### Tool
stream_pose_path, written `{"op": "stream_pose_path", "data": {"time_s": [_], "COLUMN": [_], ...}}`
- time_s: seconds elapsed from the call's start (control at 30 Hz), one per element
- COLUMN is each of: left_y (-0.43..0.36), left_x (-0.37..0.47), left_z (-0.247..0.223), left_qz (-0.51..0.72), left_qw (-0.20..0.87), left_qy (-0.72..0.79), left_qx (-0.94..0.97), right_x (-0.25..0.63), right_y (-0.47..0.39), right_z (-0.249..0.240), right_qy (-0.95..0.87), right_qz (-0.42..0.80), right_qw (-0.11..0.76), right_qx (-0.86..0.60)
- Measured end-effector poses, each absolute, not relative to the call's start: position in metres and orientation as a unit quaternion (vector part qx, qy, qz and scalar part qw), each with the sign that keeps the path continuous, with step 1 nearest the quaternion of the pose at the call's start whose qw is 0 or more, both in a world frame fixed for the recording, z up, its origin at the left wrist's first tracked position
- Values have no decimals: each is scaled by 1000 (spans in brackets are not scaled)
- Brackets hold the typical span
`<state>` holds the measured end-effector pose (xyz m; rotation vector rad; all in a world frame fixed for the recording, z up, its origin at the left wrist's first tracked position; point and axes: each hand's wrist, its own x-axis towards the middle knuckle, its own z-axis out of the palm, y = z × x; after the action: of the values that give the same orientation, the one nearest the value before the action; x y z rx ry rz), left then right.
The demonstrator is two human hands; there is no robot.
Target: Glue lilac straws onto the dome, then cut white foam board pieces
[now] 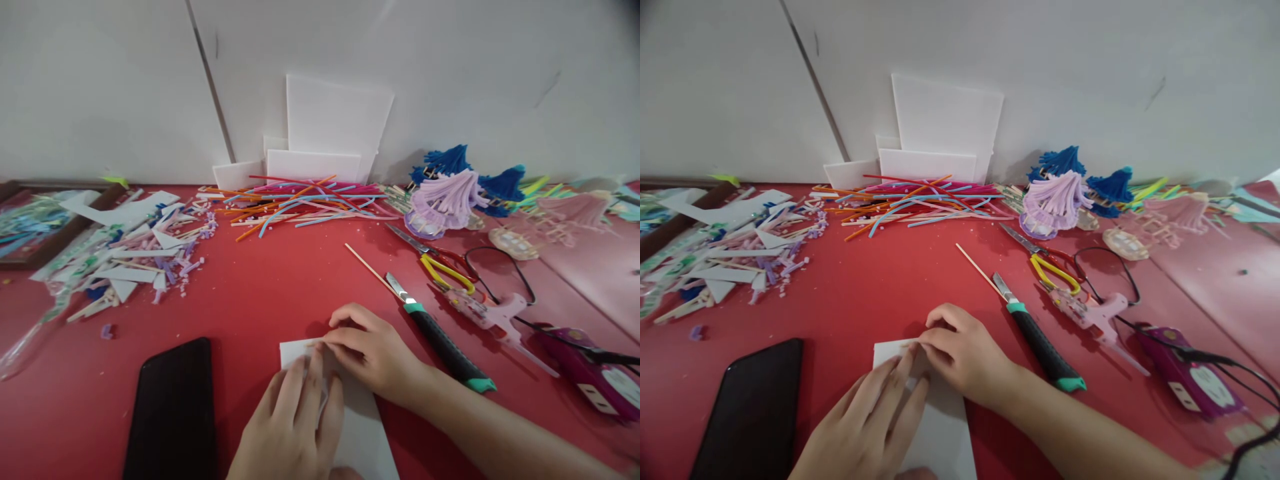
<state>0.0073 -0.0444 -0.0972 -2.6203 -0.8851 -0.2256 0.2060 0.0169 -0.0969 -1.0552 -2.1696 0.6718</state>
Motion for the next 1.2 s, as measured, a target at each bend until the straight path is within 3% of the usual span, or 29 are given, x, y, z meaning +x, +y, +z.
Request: {"op": "stream_pose_path", "data": {"time_s": [1.2], "left_y": [-38], "left_x": [1], "left_z": [-105], "left_qz": [-106], "left_qw": [221], "left_qy": [-287], "left_qx": [-926], "right_x": [203], "right_y": [15], "right_z": [-99], "right_qy": [-824], "right_qz": [249], "right_qw": [307], "right_qx": [-405]}}
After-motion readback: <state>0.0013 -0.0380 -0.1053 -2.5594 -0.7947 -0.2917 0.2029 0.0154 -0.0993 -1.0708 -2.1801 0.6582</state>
